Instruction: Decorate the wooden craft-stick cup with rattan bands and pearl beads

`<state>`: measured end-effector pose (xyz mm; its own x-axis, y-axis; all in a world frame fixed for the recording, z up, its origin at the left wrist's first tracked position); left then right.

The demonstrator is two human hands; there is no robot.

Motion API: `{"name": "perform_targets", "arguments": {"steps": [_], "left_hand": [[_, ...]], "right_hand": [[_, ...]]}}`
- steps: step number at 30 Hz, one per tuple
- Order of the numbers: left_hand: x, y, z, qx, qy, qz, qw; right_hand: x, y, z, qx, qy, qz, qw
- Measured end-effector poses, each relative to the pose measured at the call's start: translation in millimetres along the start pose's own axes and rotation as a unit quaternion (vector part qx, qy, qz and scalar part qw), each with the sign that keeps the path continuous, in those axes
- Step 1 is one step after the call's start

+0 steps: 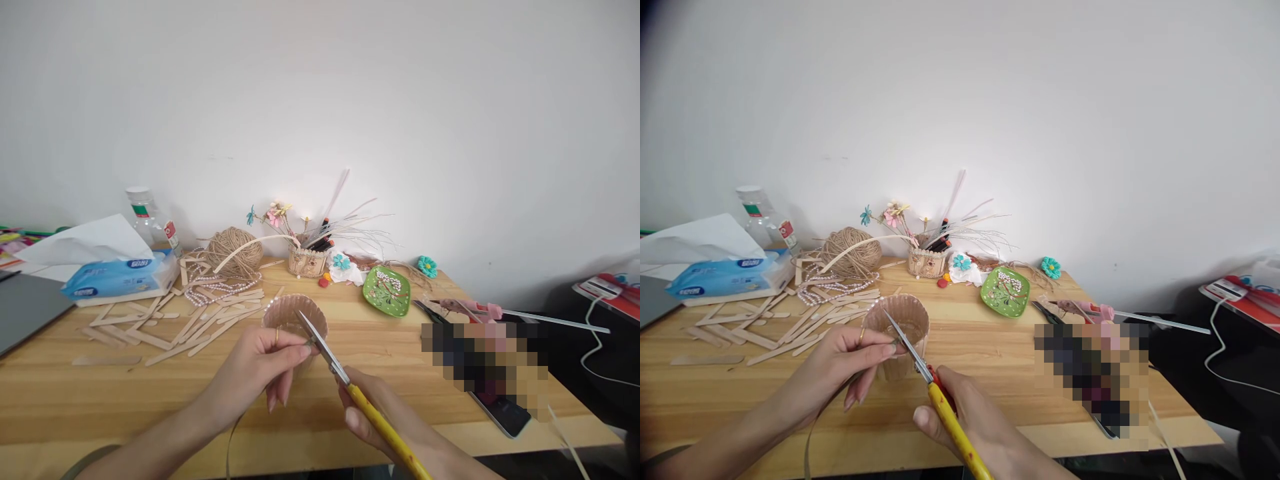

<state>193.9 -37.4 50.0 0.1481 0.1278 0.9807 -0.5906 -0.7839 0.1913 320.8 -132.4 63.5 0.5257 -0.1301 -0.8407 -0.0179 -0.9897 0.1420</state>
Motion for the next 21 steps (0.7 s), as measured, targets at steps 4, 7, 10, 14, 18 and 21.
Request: {"name": "perform_targets", "arguments": {"steps": [4, 7, 10, 14, 18, 21], "left_hand": [[0, 0, -0.4, 0.003, -0.004, 0.003, 1.000], [0, -1, -0.4, 0.005, -0.006, 0.001, 1.000], [-1, -2, -0.5, 0.005, -0.008, -0.007, 1.000], [0, -2, -1.7, 0.011, 0.005, 0.005, 1.000], [14, -2, -10.6, 0.054, 0.013, 0.096, 0.994], [22, 0, -21.5, 0.070, -0.024, 0.126, 0.989]], "right_hand": [[0, -1, -1, 0.020, 0.008, 0.003, 1.000], [5, -2, 1, 0.027, 0.016, 0.004, 1.000], [13, -1, 4, 0.028, 0.003, 0.014, 1.000], [32, -4, -7, 0.064, -0.036, 0.086, 0.994], [56, -15, -46, 0.204, 0.192, 0.098, 0.955], [78, -25, -65, 0.235, 0.354, 0.086, 0.901]]}}
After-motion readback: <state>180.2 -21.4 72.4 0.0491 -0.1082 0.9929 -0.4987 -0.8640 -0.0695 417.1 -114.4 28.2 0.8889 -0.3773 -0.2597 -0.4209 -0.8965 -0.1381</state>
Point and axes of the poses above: each hand's wrist, its own y-axis away from the middle knuckle, its own z-axis out of the palm, x = y × z, the point moved 5 cm from there along -y, towards the middle knuckle, and after that the axes turned 11 degrees about x, right-handed, at the moved point
